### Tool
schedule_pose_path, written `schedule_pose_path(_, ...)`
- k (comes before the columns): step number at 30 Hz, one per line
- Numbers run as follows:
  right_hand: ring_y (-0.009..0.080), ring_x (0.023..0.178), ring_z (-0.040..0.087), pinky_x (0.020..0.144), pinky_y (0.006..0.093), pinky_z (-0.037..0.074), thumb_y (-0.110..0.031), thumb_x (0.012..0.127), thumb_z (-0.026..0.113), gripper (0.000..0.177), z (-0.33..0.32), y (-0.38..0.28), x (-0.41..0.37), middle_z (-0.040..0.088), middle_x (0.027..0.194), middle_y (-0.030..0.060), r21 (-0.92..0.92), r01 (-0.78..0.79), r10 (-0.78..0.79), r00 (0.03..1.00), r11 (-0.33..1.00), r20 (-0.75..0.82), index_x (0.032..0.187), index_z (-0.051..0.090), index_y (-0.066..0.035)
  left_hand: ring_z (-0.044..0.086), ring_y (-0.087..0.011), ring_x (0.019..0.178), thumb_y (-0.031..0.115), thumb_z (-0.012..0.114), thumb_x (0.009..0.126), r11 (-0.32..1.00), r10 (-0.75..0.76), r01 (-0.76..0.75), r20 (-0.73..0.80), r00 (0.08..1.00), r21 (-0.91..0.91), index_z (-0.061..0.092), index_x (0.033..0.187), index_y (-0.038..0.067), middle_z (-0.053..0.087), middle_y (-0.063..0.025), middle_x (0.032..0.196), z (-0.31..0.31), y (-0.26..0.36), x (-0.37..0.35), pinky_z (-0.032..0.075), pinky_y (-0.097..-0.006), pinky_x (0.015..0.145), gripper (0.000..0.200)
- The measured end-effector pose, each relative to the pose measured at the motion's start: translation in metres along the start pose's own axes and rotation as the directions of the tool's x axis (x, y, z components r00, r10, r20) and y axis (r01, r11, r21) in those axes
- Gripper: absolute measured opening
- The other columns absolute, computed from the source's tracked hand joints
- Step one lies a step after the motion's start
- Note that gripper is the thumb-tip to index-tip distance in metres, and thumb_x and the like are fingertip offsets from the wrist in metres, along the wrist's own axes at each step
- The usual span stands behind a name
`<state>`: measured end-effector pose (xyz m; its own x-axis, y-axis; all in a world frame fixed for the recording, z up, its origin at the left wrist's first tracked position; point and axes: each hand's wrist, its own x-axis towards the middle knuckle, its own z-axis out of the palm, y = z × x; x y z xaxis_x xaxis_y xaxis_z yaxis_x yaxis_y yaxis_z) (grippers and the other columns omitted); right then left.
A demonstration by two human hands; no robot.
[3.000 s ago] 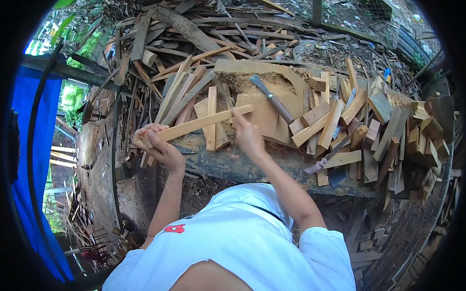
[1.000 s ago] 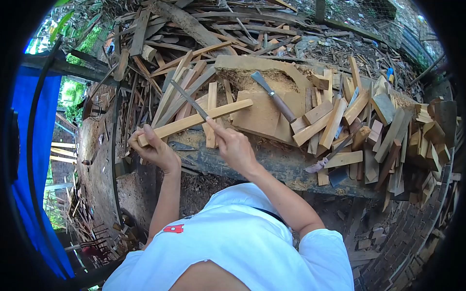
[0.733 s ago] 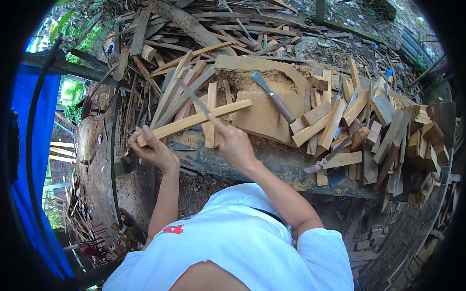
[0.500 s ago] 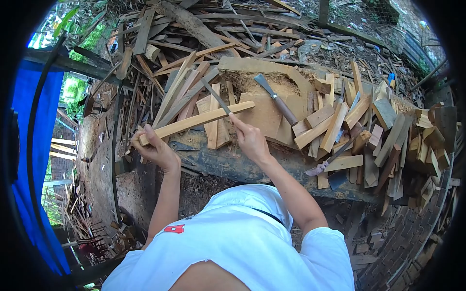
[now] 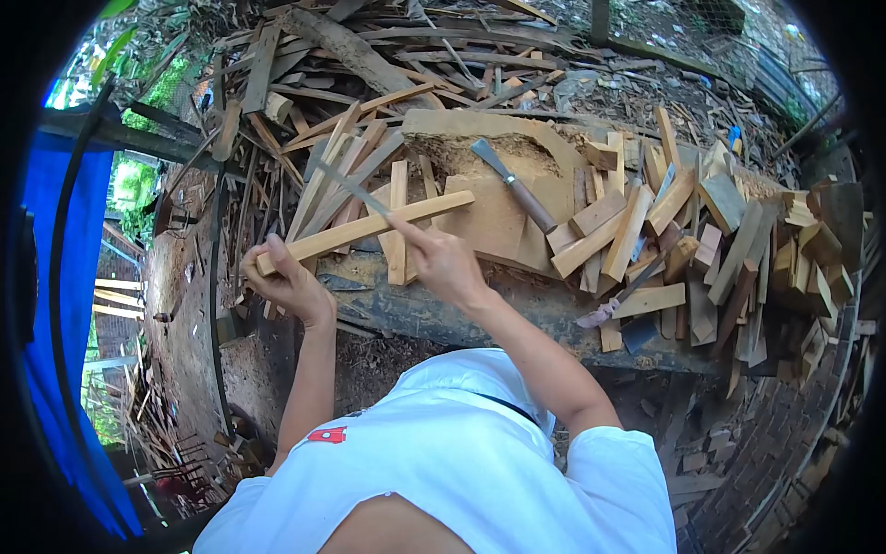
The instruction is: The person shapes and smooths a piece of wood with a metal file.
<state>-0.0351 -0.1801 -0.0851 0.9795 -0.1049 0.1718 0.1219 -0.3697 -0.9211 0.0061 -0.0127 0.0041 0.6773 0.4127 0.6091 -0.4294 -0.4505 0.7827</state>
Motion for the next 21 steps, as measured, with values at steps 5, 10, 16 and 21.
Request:
schedule_pose_path(5,0.0318,0.066,0.068,0.062,0.0471,0.051,-0.011,0.094,0.054,0.048,0.006,0.053,-0.008,0.068,0.079,0.0189,0.009,-0.028,0.028,0.996,1.0,-0.082,0.139,0.052,-0.026,0.048,-0.0133,0.078,0.029,0.062,0.097,0.999,0.037,-0.037,-0.013,0.999,0.015,0.045,0.097,0.006,0.05,-0.004,0.088,-0.003,-0.009,0.005,0.044,-0.0281,0.073,0.028)
schedule_pose_path(10,0.0315,0.067,0.068,0.064,0.0465,0.052,-0.012,0.094,0.053,0.048,0.006,0.033,-0.008,0.068,0.079,0.0207,0.003,-0.084,0.085,0.994,0.996,-0.063,0.139,0.052,-0.028,0.048,-0.0128,0.077,0.03,0.062,0.097,1.0,0.012,-0.012,-0.011,1.0,0.013,0.045,0.097,0.007,0.048,-0.0033,0.086,-0.003,-0.011,0.006,0.044,-0.0281,0.072,0.029)
schedule_pose_path(16,0.0346,0.068,0.067,0.066,0.0453,0.052,-0.01,0.093,0.053,0.051,0.004,0.046,-0.011,0.067,0.078,0.0227,0.067,-0.106,0.11,0.993,0.992,-0.051,0.14,0.05,-0.029,0.049,-0.0121,0.078,0.031,0.062,0.097,0.999,-0.024,0.025,-0.029,0.999,0.039,0.045,0.098,0.007,0.05,-0.003,0.087,-0.002,-0.006,0.006,0.045,-0.0278,0.073,0.03)
schedule_pose_path(21,0.0268,0.066,0.07,0.06,0.046,0.052,-0.01,0.095,0.05,0.048,-0.006,0.03,-0.004,0.07,0.082,0.0218,0.04,-0.339,0.336,0.94,0.94,0.058,0.14,0.052,-0.027,0.05,-0.0123,0.078,0.032,0.062,0.097,0.998,-0.053,0.052,-0.037,0.998,-0.02,0.045,0.098,0.007,0.05,-0.003,0.087,-0.002,-0.011,0.007,0.045,-0.0274,0.073,0.03)
